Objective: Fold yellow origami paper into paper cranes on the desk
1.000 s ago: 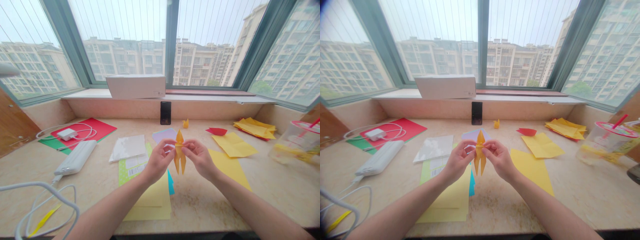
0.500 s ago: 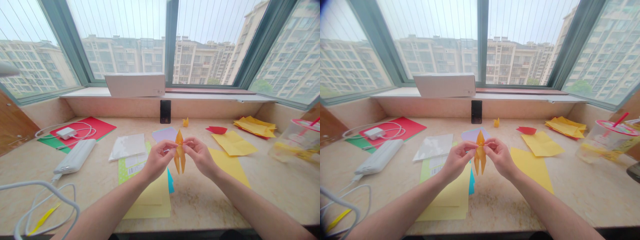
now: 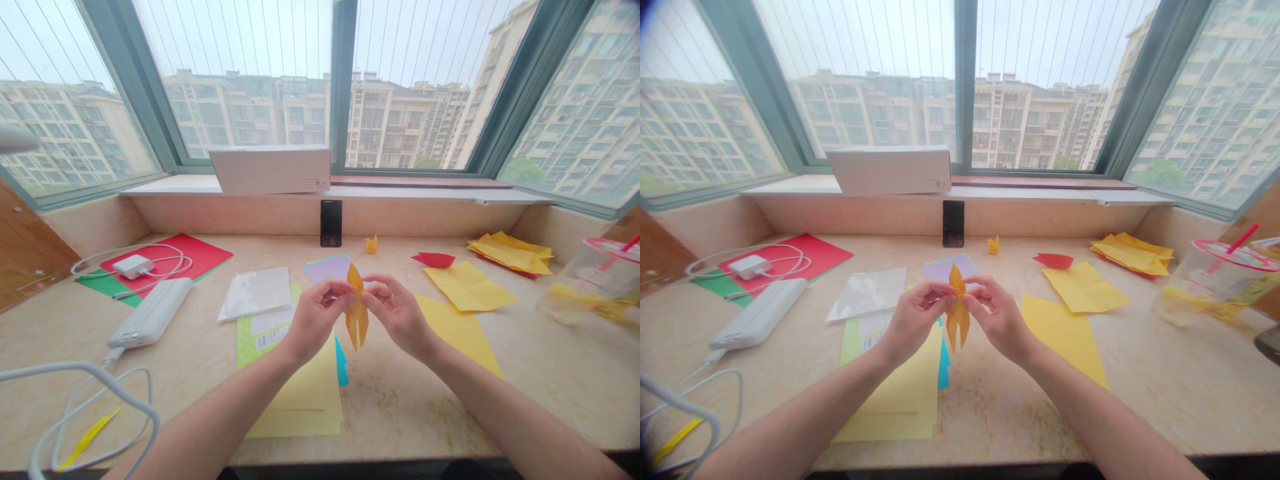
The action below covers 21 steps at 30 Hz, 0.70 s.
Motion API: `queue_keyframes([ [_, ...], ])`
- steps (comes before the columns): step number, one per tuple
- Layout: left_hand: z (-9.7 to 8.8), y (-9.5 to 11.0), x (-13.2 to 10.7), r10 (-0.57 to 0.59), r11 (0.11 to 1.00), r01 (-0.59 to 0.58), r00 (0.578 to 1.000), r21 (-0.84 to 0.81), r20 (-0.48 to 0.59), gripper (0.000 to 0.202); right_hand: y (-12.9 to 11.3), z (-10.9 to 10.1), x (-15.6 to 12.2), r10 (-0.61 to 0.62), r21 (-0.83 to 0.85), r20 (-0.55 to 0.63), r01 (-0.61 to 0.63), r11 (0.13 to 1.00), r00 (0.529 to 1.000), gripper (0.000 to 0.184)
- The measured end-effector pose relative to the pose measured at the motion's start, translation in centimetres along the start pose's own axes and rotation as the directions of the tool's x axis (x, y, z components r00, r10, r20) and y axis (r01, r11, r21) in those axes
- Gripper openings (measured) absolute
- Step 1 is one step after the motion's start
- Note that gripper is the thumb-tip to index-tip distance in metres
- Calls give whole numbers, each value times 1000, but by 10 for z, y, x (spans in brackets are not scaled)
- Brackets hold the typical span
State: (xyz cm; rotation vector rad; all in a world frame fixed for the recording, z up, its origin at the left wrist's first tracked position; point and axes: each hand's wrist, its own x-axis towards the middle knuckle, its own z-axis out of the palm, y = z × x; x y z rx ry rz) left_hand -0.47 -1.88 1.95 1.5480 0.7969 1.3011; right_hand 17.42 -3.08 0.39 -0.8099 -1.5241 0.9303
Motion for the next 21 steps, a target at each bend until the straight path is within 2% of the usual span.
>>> queue_keyframes([
  [5, -1, -4, -1, 84, 992, -92, 991, 83, 101, 26, 2, -5, -1, -92, -194, 34, 97, 976, 995, 34],
  [9, -2, -7, 0, 171, 966, -189, 979, 174, 112, 36, 1, -6, 0, -111, -255, 60, 123, 959, 992, 41],
  [14, -5, -7, 2, 260, 883, -293, 956, 367, 140, 36, -5, -5, 2, -97, -275, 107, 124, 954, 989, 36],
  [17, -6, -5, 2, 278, 860, -308, 951, 406, 133, 31, -7, -5, 1, -97, -301, 97, 122, 946, 990, 33],
  [21, -7, -3, 3, 256, 872, -276, 961, 404, 104, 27, -2, -5, 1, -71, -271, 81, 90, 958, 994, 34],
])
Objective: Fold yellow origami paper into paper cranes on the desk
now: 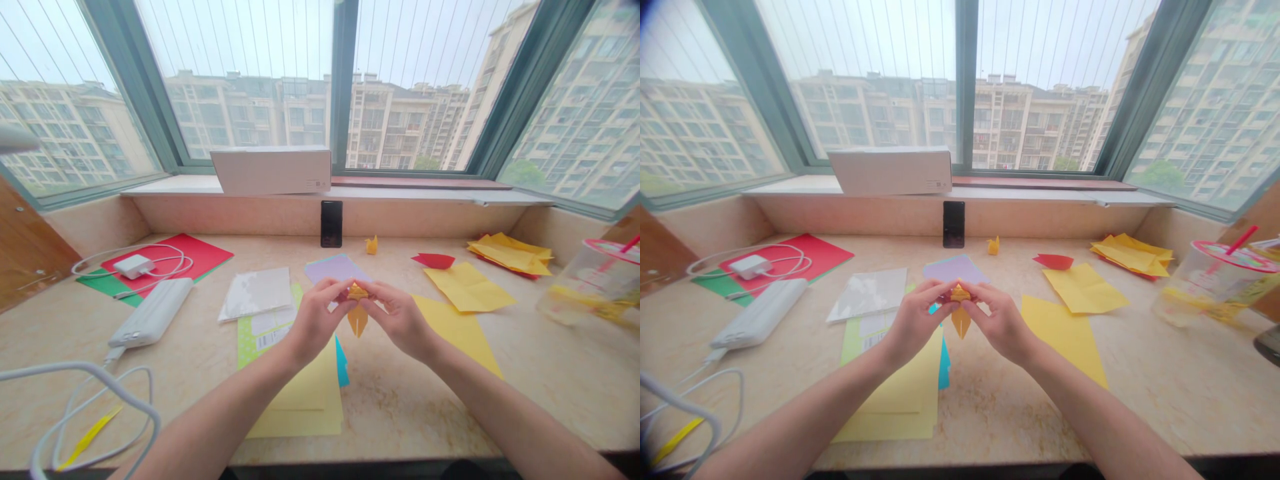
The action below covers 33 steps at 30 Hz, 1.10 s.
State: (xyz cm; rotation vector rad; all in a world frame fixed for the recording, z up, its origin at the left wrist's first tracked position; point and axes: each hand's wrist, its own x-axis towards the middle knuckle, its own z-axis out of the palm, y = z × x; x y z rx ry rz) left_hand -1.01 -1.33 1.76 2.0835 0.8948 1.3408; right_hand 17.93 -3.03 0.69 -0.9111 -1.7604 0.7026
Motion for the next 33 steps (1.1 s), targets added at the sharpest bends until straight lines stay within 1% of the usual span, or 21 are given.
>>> queue_keyframes([
  [4, -1, 0, 1, -32, 999, 32, 999, 2, 14, 21, 6, 3, -1, 54, 79, -38, -51, 996, 998, 39],
  [6, -1, 1, 1, -37, 999, 36, 999, 23, 26, 16, 6, 5, -2, 55, 120, -75, -46, 992, 996, 41],
  [9, -3, 5, 2, 2, 999, -4, 999, 45, 38, 13, 4, 8, -2, 38, 143, -154, -16, 990, 987, 42],
  [11, -3, 7, 1, 36, 999, -38, 998, 33, 59, 13, 2, 9, -2, 44, 148, -191, -15, 989, 981, 41],
  [12, -3, 7, 1, 35, 999, -37, 997, 23, 68, 13, 1, 10, -2, 56, 158, -200, -24, 987, 978, 39],
  [13, -3, 8, 0, 16, 1000, -17, 997, 13, 76, 14, 1, 10, -2, 75, 176, -207, -38, 984, 975, 38],
  [16, 0, 6, -1, -85, 994, 91, 992, -56, 95, 19, 1, 10, 1, 162, 272, -210, -102, 957, 964, 37],
  [19, 3, 3, -1, -179, 952, 199, 978, -234, 103, 33, 3, 7, 3, 211, 346, -213, -129, 929, 954, 33],
  [21, 4, 1, 0, -261, 904, 272, 962, -330, 78, 44, 5, 5, 4, 203, 345, -231, -115, 932, 952, 26],
  [22, 4, 0, 1, -305, 888, 306, 950, -344, 58, 49, 7, 5, 4, 190, 327, -247, -102, 939, 950, 22],
  [24, 3, 0, 2, -379, 876, 367, 925, -312, 25, 53, 9, 4, 3, 150, 269, -286, -71, 960, 946, 17],
  [26, 3, 1, 2, -419, 872, 413, 907, -263, 37, 53, 9, 5, 3, 111, 216, -333, -39, 976, 936, 14],
  [28, 3, 4, 0, -409, 877, 418, 908, -239, 89, 49, 8, 7, 3, 110, 243, -345, -25, 970, 932, 17],
  [30, 3, 6, -1, -355, 899, 376, 926, -225, 128, 44, 4, 10, 3, 153, 351, -295, -42, 936, 943, 25],
  [33, 3, 8, -2, -266, 939, 279, 960, -200, 90, 32, -4, 12, 4, 214, 486, -189, -98, 868, 958, 37],
])
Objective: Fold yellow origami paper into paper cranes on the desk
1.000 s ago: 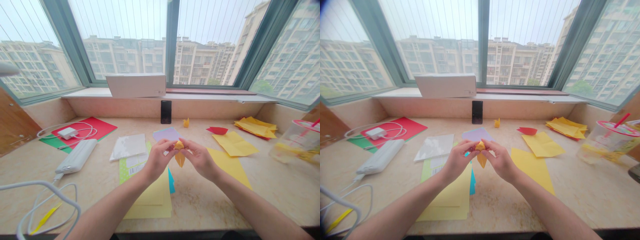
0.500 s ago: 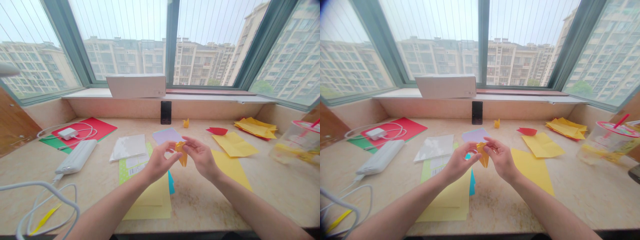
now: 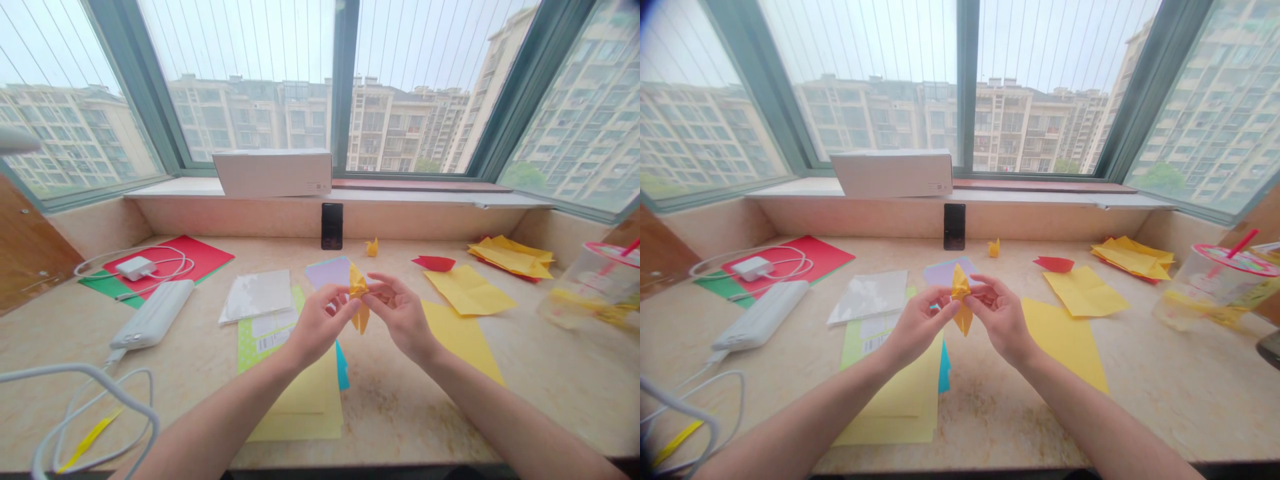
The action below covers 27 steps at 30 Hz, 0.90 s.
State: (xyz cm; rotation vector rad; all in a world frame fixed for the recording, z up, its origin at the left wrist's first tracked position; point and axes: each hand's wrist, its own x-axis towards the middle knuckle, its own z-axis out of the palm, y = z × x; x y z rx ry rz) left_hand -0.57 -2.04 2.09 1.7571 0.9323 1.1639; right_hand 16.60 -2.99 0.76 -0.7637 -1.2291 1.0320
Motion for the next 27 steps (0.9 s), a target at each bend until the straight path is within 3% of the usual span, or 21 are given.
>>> queue_keyframes([
  [8, 2, 1, 0, -66, 979, 66, 998, -191, 9, 32, -1, -1, -1, 71, -97, 34, -67, 993, 997, 19],
  [14, 0, 0, 3, -82, 949, 97, 995, -299, 63, 30, -4, -3, -1, 76, -141, 89, -63, 988, 993, 19],
  [18, -3, -1, 4, -62, 972, 73, 997, -225, 56, 28, -8, -5, 1, 32, -154, 96, -17, 988, 995, 22],
  [22, -3, -2, 4, -12, 997, 12, 1000, -70, 0, 23, -9, -9, 3, 7, -220, 74, 9, 975, 997, 41],
  [25, -2, -3, 2, 18, 1000, -16, 997, 14, -80, 24, -6, -13, 3, -66, -365, 59, 83, 927, 996, 19],
  [27, -2, -3, 1, -8, 1000, 9, 997, 10, -82, 28, -5, -13, 1, -122, -373, 82, 144, 917, 989, 9],
])
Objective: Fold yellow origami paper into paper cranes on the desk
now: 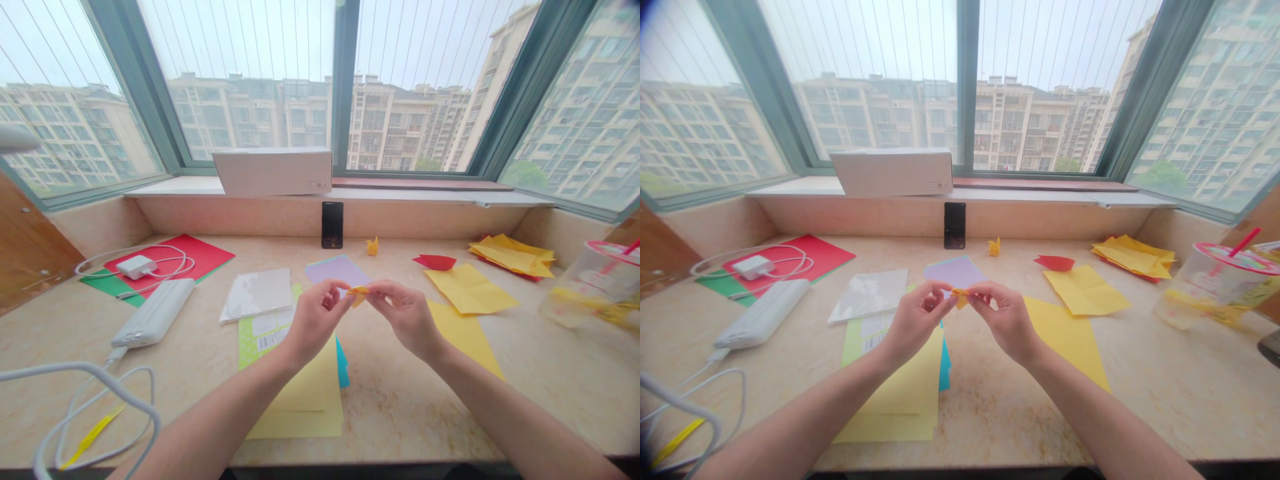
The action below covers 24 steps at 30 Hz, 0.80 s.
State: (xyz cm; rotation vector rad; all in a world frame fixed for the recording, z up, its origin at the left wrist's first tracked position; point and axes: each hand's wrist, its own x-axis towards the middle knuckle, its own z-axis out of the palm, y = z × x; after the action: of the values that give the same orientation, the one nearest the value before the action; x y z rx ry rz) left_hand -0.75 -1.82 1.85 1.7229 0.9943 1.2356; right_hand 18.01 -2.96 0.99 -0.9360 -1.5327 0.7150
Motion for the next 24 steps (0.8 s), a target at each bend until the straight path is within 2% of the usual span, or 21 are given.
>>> queue_keyframes([
  [3, 2, 1, -3, -45, 993, 55, 994, -106, 98, 35, 0, 1, -2, -105, 38, 16, 104, 994, 994, 9],
  [5, 3, 1, -5, -6, 980, 34, 990, -198, 142, 36, -2, 1, -2, -182, 21, 22, 182, 983, 983, 11],
  [10, 6, -4, -4, 154, 946, -119, 983, -301, 96, 24, -3, -3, -3, -315, -59, 47, 317, 947, 948, 17],
  [13, 9, -9, -5, 198, 917, -148, 975, -371, 101, 24, -2, -4, -4, -345, -67, 44, 348, 935, 937, 19],
  [16, 11, -10, -7, 205, 907, -165, 977, -387, 63, 21, -2, -1, -5, -305, -12, 37, 305, 952, 952, 16],
  [20, 9, -6, -7, 243, 929, -234, 970, -286, -1, 9, -7, 7, -7, -181, 127, 16, 178, 976, 983, 6],
  [24, 7, 0, -8, 248, 956, -250, 968, -155, -32, 17, -14, 15, -8, -45, 249, -1, 44, 968, 999, 9],
])
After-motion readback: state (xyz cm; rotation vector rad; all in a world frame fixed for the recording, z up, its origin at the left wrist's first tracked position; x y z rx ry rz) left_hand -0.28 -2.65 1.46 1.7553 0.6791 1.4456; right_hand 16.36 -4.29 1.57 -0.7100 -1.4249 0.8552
